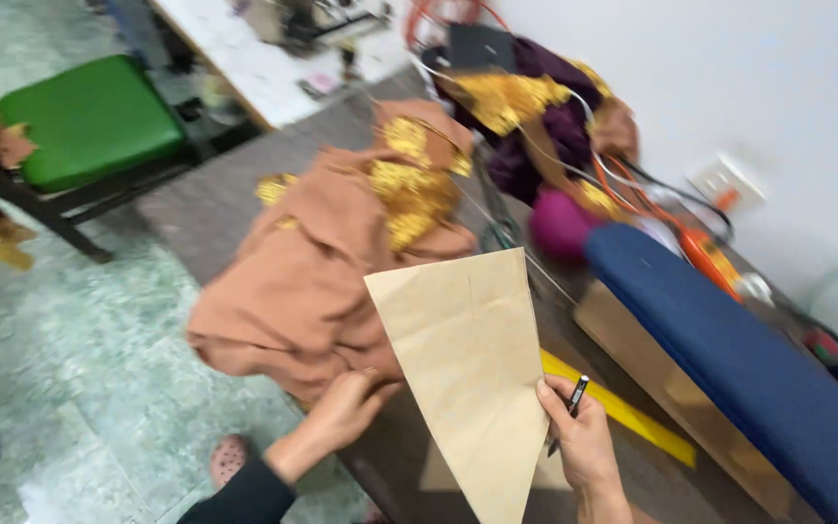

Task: The person is working in a pattern room, organizing various paper pattern pieces, measuring them with a ruler, and marking them with a pen to prepare for garment cutting.

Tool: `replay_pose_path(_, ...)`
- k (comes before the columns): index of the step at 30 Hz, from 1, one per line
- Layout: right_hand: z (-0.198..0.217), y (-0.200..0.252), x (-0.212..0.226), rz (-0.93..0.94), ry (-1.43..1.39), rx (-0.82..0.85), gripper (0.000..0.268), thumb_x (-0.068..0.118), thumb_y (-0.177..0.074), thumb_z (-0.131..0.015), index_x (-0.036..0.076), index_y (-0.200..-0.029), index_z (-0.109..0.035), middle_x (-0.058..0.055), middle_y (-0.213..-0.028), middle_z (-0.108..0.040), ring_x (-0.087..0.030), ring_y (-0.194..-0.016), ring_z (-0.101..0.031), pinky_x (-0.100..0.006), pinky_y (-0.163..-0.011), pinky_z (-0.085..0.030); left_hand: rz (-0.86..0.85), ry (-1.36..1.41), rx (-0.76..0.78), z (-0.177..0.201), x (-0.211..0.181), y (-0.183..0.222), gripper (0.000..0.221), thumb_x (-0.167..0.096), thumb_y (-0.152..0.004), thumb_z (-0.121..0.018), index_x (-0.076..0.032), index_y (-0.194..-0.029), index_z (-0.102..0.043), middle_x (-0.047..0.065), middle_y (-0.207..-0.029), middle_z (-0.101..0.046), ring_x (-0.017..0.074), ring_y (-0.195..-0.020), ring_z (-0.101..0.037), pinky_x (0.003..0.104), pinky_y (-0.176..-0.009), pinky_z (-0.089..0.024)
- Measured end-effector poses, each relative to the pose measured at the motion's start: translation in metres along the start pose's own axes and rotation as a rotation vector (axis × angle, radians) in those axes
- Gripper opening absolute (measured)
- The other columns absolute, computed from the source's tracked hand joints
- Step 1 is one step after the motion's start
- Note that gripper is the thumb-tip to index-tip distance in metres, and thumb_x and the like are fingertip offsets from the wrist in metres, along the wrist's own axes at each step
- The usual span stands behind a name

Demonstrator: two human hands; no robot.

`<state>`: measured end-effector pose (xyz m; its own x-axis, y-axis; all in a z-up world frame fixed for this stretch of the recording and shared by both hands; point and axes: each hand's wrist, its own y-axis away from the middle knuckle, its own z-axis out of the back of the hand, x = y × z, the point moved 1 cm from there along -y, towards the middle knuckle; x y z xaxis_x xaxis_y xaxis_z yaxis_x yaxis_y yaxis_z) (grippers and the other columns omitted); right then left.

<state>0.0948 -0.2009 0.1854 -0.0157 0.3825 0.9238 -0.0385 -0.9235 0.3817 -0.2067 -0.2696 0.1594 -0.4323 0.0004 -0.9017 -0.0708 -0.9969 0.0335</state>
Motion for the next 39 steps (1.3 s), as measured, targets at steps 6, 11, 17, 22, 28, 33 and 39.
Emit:
replay_pose_path(6,-0.18,-0.029,0.012,0.156,-0.021,0.075,0.02,0.009,-0.085,-0.069,0.0,-0.102,-0.068,-0.005,-0.087,-0.067,-0.012,-0.073,-0.06,-0.025,-0.065,-0.048,0.355,0.13,-0.254,0.14,0.154,0.114,0.023,-0.028,-0.088,-0.06,-0.016,-0.1,-0.076,-0.007,-0.084,-0.076,0.0036,-0.079,-0.067,0.022,-0.077,-0.051)
replay_pose_path(11,-0.378,-0.015,0.048,0.198,-0.032,0.227,0.02,0.01,-0.089,-0.064,-0.005,-0.102,-0.066,-0.011,-0.086,-0.068,-0.015,-0.074,-0.061,-0.025,-0.065,-0.049,0.741,0.229,-0.329,0.294,0.208,0.203,0.03,-0.031,-0.086,-0.063,-0.02,-0.11,-0.077,-0.007,-0.099,-0.081,0.0039,-0.085,-0.073,0.019,-0.078,-0.053)
replay_pose_path(17,-0.57,-0.04,0.054,0.193,-0.021,0.369,0.021,0.012,-0.088,-0.065,-0.003,-0.103,-0.067,-0.008,-0.083,-0.066,-0.013,-0.07,-0.059,-0.022,-0.061,-0.044,0.966,0.277,-0.477,0.465,0.229,0.251,0.033,-0.033,-0.091,-0.057,-0.021,-0.116,-0.074,-0.006,-0.109,-0.077,0.0091,-0.094,-0.073,0.024,-0.084,-0.051)
replay_pose_path(22,-0.7,-0.076,0.071,0.209,0.109,0.4,0.019,0.019,-0.088,-0.066,0.001,-0.089,-0.065,0.005,-0.049,-0.032,-0.006,-0.043,-0.022,-0.026,-0.042,-0.014,0.932,0.327,-0.575,0.563,0.258,0.238,0.031,-0.032,-0.09,-0.058,-0.019,-0.114,-0.074,-0.006,-0.11,-0.079,0.0083,-0.096,-0.075,0.023,-0.087,-0.054)
replay_pose_path(28,-0.855,-0.113,0.103,0.173,0.189,0.296,0.031,0.023,-0.086,-0.066,0.001,-0.108,-0.063,0.003,-0.049,-0.03,-0.009,-0.042,-0.026,-0.028,-0.041,-0.023,0.814,0.276,-0.614,0.688,0.343,0.209,0.033,-0.036,-0.086,-0.059,-0.022,-0.111,-0.076,-0.009,-0.109,-0.079,0.0054,-0.094,-0.075,0.021,-0.086,-0.053)
replay_pose_path(33,-0.984,-0.152,0.14,0.166,0.208,0.205,0.033,0.022,-0.091,-0.062,-0.001,-0.114,-0.061,0.002,-0.053,-0.024,-0.013,-0.045,-0.026,-0.032,-0.041,-0.026,0.985,0.413,-0.568,0.824,0.398,0.194,0.029,-0.029,-0.089,-0.063,-0.019,-0.113,-0.076,-0.006,-0.102,-0.082,0.006,-0.092,-0.077,0.021,-0.08,-0.053)
replay_pose_path(39,-1.146,-0.203,0.178,0.273,0.11,0.321,0.02,0.016,-0.092,-0.062,0.0,-0.104,-0.062,0.004,-0.053,-0.03,-0.009,-0.045,-0.026,-0.03,-0.044,-0.024,0.959,0.425,-0.854,0.951,0.505,0.205,0.027,-0.014,-0.087,-0.067,-0.011,-0.111,-0.08,0.007,-0.097,-0.084,0.0162,-0.087,-0.081,0.023,-0.086,-0.056)
